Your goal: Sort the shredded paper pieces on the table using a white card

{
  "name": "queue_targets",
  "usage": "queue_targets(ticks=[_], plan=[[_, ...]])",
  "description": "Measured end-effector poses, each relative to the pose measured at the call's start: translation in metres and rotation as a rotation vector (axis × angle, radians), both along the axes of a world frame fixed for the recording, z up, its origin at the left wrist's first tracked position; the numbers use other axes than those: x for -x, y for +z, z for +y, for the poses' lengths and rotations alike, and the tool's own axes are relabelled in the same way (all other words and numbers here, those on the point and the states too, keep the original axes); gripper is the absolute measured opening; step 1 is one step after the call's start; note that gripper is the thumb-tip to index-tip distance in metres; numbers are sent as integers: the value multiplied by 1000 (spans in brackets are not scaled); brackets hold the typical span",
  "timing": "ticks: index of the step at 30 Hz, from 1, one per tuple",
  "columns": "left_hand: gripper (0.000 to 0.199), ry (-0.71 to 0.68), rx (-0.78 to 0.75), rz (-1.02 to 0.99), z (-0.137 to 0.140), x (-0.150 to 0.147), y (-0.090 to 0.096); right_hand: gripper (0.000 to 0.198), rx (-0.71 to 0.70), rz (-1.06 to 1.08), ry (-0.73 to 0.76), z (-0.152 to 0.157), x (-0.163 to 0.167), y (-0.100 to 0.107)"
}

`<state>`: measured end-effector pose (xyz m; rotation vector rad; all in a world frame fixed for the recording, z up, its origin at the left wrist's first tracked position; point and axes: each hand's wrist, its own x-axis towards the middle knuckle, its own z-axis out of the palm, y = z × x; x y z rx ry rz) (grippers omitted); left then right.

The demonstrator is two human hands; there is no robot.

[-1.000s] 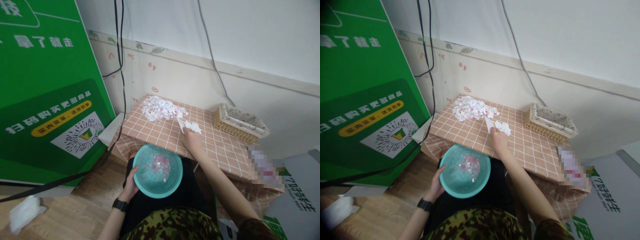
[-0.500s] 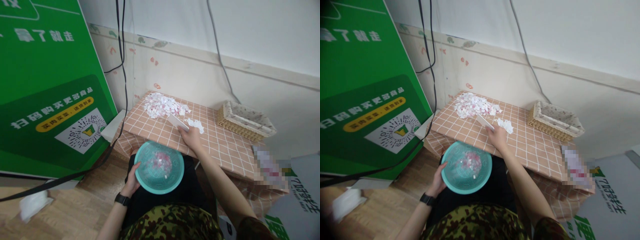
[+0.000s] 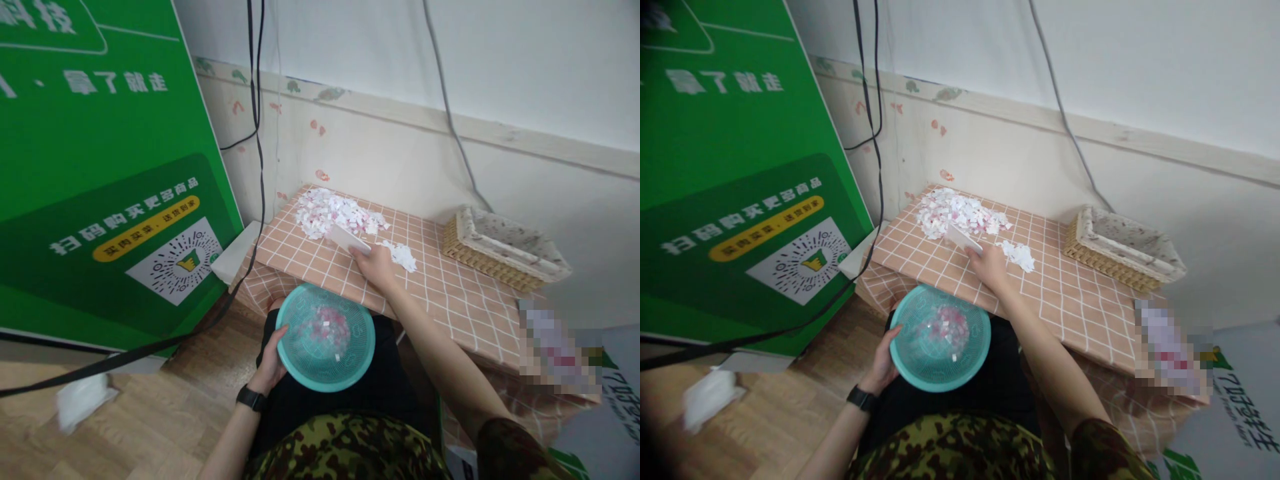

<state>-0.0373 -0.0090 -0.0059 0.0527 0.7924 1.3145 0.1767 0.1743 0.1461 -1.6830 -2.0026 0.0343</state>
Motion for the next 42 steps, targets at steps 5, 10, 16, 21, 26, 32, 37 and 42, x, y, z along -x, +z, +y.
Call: queue_targets(ticks=[5,10,16,21,26,32,37,42], plan=[[23,7,6,8,-1,0,0,46,-7,84,27,2,-5,2],[20,40,16,23,-3,2,5,41,4,184,156,11,-4,4],[12,164,96,94,-4,17,22,35,97,275,326,26,-10,9],[13,146,62,114,-6,32,45,34,132,353,352,33,-3,6],[13,139,35,137,-8,37,62,37,199,369,498,19,7,11],[16,-25,29,39,-9,39,77,38,154,373,434,6,16,13],[26,-93,-6,-35,-10,28,87,37,244,290,485,-9,24,8],[30,-45,-9,-25,-14,15,91,23,156,247,551,-35,34,8]])
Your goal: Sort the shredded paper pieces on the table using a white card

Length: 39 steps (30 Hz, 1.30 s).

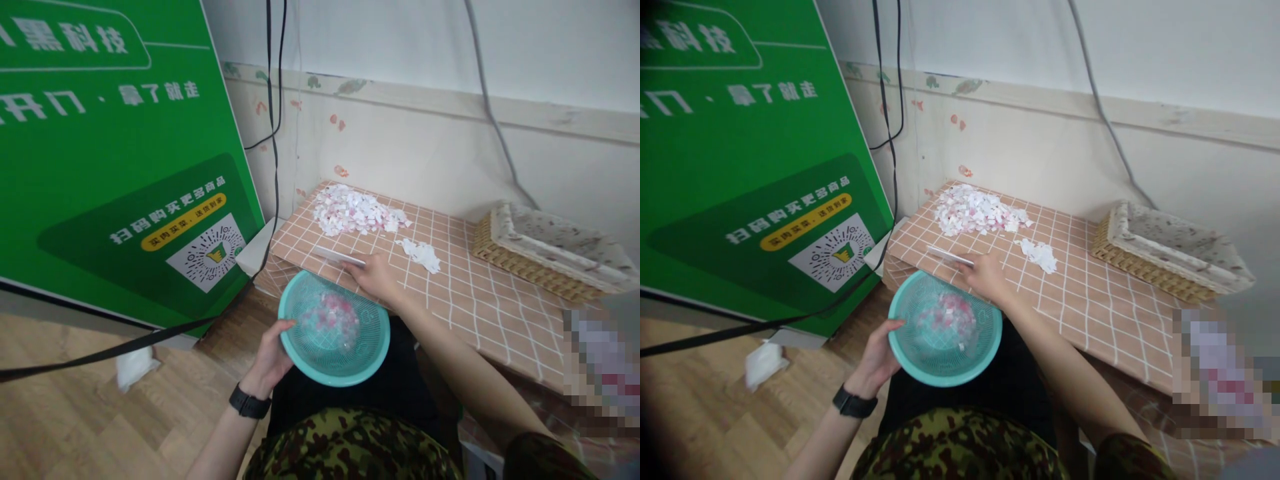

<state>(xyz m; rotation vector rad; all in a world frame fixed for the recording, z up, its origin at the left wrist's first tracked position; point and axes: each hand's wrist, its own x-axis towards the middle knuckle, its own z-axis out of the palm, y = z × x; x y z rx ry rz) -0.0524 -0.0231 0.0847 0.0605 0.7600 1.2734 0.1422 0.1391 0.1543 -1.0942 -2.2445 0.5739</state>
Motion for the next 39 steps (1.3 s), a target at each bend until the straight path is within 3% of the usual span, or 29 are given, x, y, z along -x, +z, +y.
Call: queue_targets(ticks=[7,13,15,21,27,34,39], plan=[[29,-18,-18,4,-4,0,0,24,36,-45,143,-31,3,6],[32,-24,-32,-18,-4,0,-5,21,176,-95,336,-45,-11,7],[33,-16,-41,-27,-5,0,-7,24,193,-27,252,-45,-18,9],[38,8,-34,-31,-7,0,-14,33,127,155,-184,-35,-46,15],[45,45,19,-33,-9,-2,-20,35,212,256,-240,-24,-57,-8],[29,55,75,-5,-9,-13,-30,40,413,382,-205,-18,-66,-20],[17,21,128,81,-17,-31,-47,46,195,553,-487,22,-88,-11]])
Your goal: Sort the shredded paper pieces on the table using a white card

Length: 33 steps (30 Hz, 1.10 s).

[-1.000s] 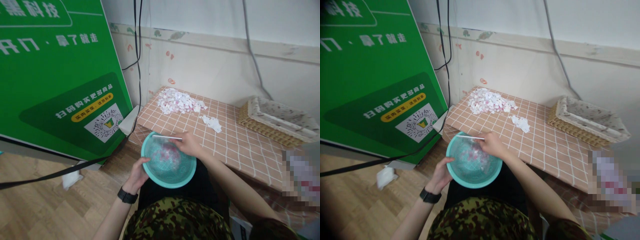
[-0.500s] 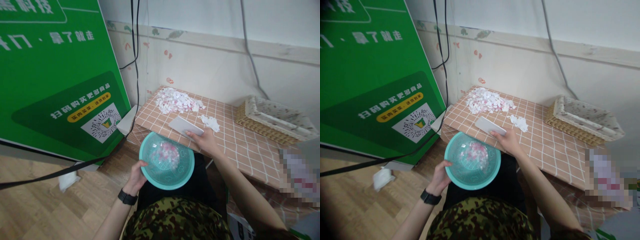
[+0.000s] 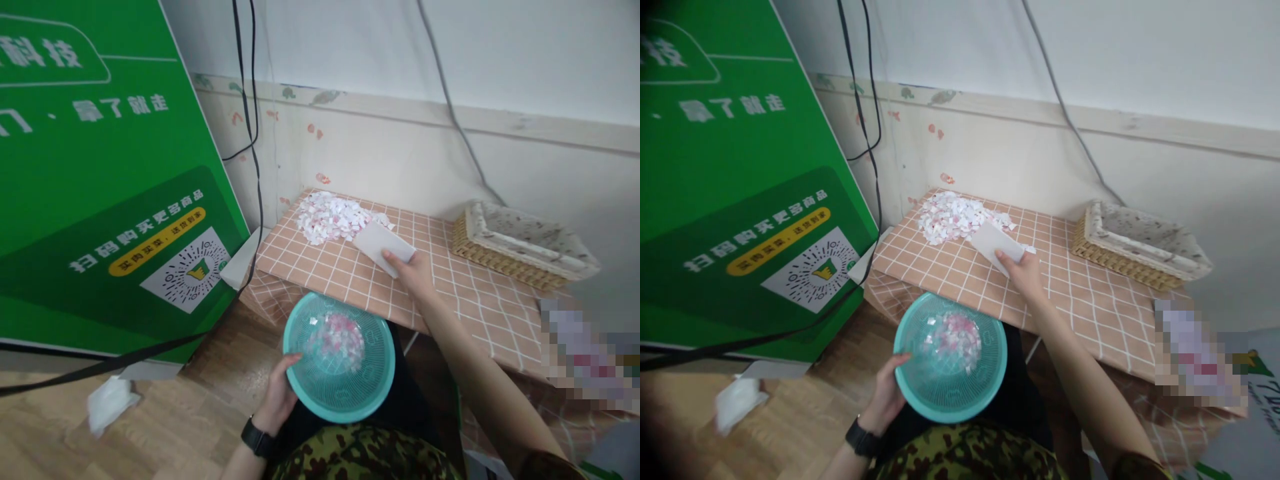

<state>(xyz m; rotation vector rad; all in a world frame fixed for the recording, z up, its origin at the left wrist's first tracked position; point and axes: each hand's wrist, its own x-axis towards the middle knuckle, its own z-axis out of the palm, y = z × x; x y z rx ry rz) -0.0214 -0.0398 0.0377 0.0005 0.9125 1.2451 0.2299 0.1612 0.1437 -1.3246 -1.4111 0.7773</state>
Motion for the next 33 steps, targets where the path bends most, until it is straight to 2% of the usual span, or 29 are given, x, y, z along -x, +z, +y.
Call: queue_targets(ticks=[4,7,10,12,13,15,16,18,20,26,33], plan=[[19,-46,17,49,-8,-11,-10,46,-122,-97,-179,47,-23,24],[16,-39,58,56,-3,-10,-13,40,-140,-287,-97,69,-35,45],[15,-39,104,73,9,-8,-16,36,-144,-506,-88,60,-35,52],[15,-40,125,92,18,-8,-19,40,-120,-663,-196,38,-24,43],[15,-37,129,100,21,-8,-20,40,-131,-711,-192,25,-16,35],[15,-37,132,106,26,-9,-21,40,-200,-811,15,1,2,17],[16,-41,132,102,28,-10,-21,46,-231,-851,123,-7,10,10],[17,-49,145,94,30,-11,-21,57,-237,-904,260,-15,22,-1],[16,-57,164,92,30,-13,-20,60,-197,-955,306,-12,24,-3],[19,-88,139,66,29,-14,-23,57,-85,-1017,88,-3,-10,5],[21,-71,125,33,26,-17,-22,37,-70,-868,-305,-3,-63,8]])
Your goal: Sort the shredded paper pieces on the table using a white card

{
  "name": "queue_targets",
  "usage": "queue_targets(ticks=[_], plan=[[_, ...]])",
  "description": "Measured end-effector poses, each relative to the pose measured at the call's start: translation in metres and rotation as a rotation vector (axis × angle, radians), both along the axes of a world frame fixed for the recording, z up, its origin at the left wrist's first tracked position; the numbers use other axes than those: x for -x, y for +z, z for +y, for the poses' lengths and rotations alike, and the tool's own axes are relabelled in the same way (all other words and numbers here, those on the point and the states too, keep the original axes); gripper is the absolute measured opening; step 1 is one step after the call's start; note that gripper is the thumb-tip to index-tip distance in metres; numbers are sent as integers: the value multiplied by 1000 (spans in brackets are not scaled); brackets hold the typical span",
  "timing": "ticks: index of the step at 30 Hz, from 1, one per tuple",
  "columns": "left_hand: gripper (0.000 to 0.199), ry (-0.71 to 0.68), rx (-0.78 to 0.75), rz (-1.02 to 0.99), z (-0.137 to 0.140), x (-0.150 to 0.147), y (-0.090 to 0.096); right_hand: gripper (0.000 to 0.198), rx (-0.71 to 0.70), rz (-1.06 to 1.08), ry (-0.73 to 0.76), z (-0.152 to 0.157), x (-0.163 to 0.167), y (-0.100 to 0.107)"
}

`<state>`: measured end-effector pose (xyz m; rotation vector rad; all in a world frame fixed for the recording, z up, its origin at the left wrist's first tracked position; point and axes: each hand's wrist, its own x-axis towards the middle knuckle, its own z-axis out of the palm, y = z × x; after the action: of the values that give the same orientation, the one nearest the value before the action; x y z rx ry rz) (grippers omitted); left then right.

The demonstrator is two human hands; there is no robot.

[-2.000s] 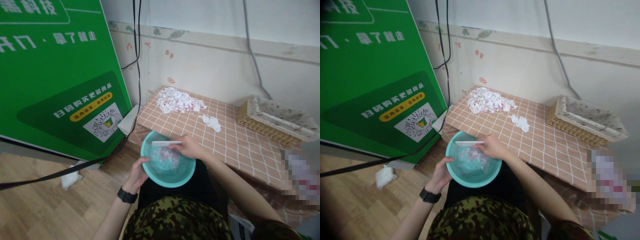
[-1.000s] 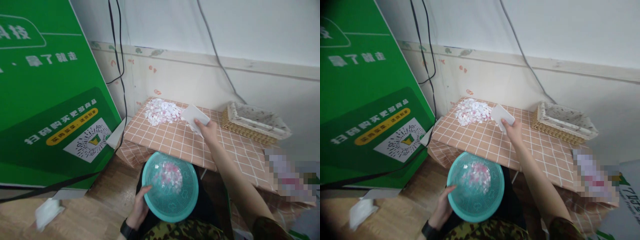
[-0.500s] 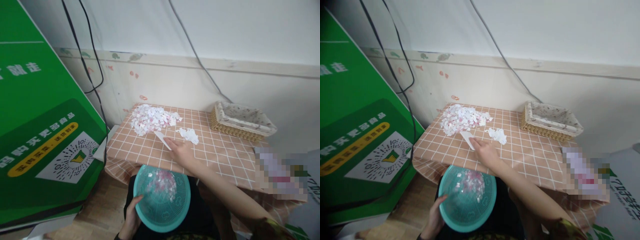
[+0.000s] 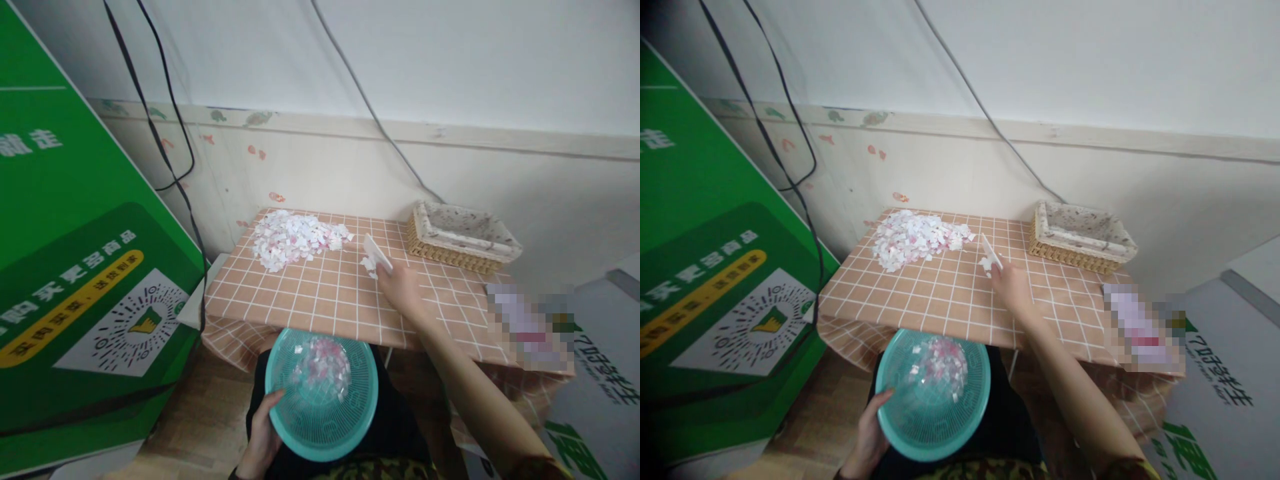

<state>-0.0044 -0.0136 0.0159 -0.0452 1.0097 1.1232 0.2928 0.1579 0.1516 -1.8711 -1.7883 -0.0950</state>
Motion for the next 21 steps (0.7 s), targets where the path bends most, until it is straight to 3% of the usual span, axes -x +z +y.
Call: queue_targets(ticks=[5,9,12,15,21], plan=[[15,-10,14,12,1,-7,3,40,8,184,-26,-5,-14,5],[16,-54,-11,9,2,-14,3,32,-33,84,101,-9,26,5],[16,-66,-14,29,2,-17,1,35,86,-55,183,-5,65,3],[17,-67,-33,23,1,-17,-3,46,156,-134,238,2,83,3],[19,-60,-62,-1,-1,-17,-1,47,202,-171,132,16,58,8]])
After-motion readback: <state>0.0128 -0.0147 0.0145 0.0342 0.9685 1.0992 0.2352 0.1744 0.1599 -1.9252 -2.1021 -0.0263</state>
